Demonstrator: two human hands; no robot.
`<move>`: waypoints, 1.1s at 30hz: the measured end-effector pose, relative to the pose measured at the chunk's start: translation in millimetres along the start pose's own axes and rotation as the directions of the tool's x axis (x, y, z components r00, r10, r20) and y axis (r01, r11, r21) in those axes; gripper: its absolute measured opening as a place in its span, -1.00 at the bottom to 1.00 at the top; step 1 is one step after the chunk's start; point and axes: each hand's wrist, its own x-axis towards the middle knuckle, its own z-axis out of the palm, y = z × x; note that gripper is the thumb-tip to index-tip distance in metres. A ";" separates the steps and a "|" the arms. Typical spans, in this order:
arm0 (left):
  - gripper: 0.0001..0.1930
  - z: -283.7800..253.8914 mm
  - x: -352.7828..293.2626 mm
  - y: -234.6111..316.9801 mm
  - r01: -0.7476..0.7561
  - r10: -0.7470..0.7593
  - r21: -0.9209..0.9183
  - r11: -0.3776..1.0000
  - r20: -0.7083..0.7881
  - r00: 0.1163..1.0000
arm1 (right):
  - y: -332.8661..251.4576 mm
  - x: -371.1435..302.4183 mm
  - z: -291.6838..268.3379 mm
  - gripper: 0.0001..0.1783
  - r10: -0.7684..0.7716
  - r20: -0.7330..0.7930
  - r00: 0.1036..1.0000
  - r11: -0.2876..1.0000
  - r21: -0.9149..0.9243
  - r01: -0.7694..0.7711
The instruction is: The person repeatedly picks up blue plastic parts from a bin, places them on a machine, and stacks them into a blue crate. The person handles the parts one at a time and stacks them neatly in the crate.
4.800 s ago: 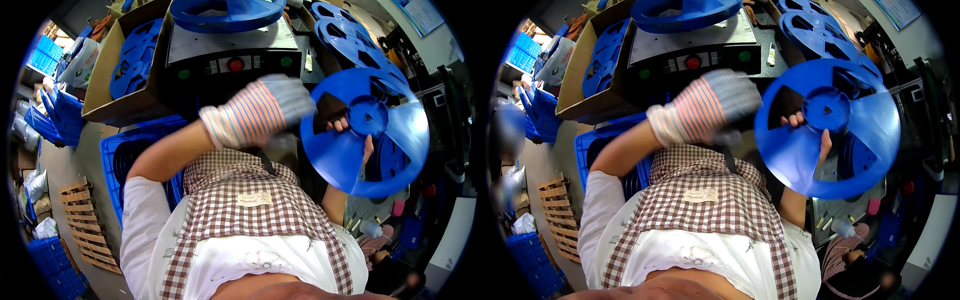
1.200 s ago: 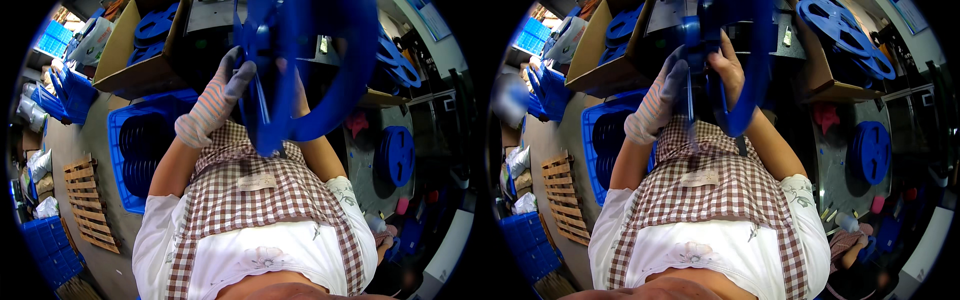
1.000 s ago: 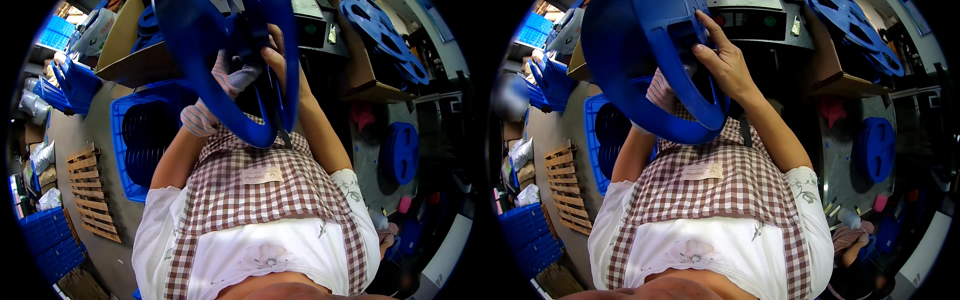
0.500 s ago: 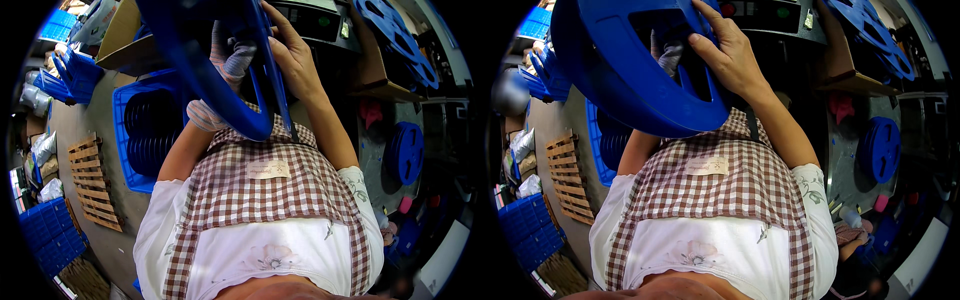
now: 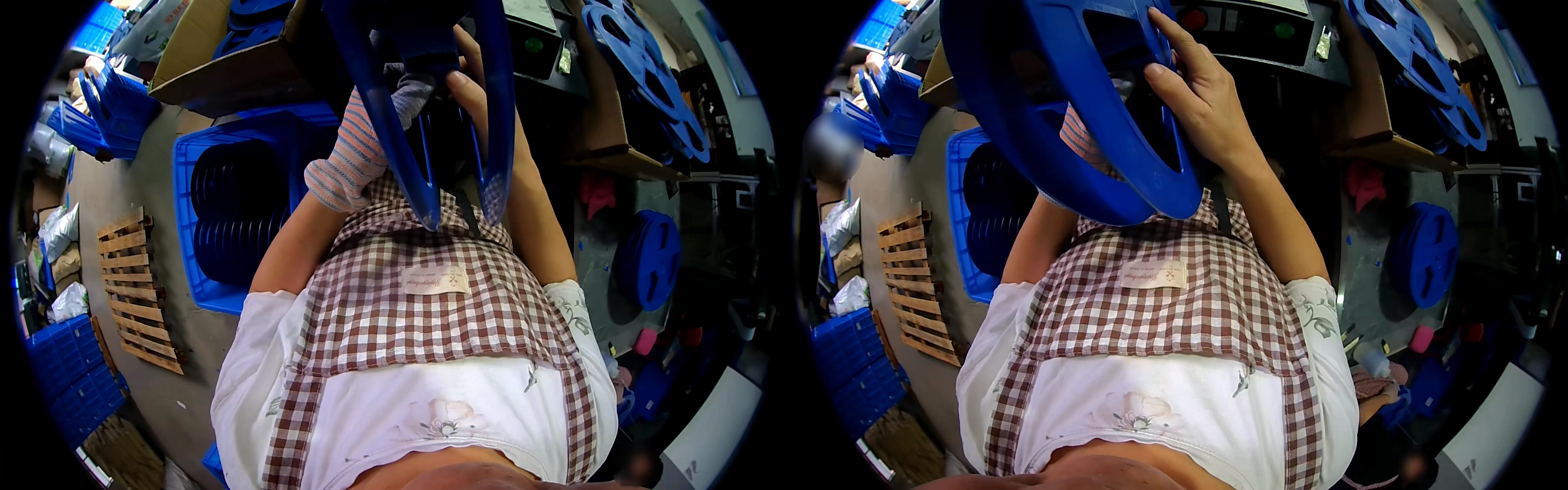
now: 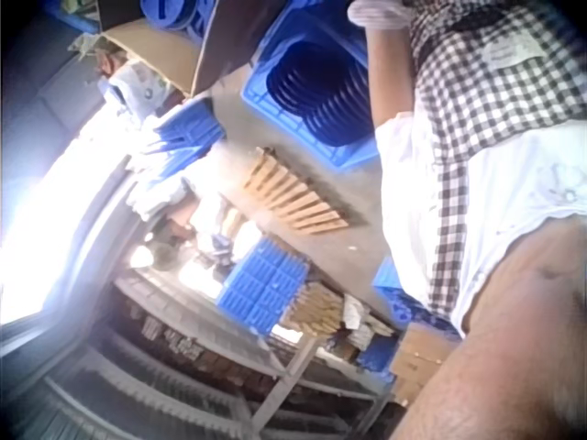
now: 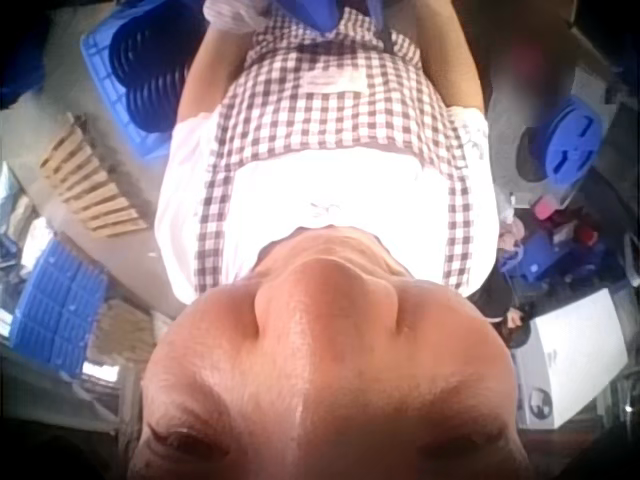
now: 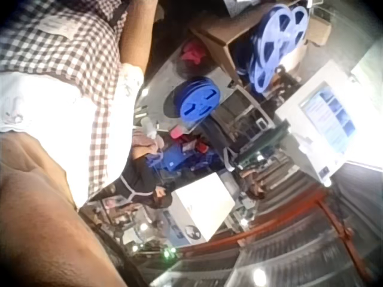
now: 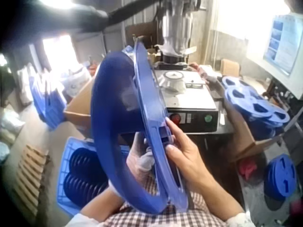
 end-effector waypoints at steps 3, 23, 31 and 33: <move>-0.32 0.7 2.6 -0.8 0.009 -0.008 0.053 0.999 -0.013 1.000 | 11.2 2.3 -10.5 -0.30 -0.030 -0.021 0.999 0.989 -0.148 0.026; -0.28 7.4 -9.1 2.5 -0.137 0.141 -0.145 0.980 0.017 0.990 | -21.7 6.6 -23.3 -0.20 -0.220 0.198 0.955 0.716 -0.633 0.296; -0.43 -75.5 87.7 -9.1 -0.216 0.287 -0.372 0.903 0.148 0.946 | -72.1 66.5 -88.8 -0.23 -0.076 0.258 0.963 0.378 -0.886 0.268; -0.46 -95.6 132.4 -3.2 -0.263 0.398 -0.440 0.858 0.247 0.884 | -78.4 115.2 -111.2 -0.10 0.063 0.192 0.979 0.268 -0.948 0.169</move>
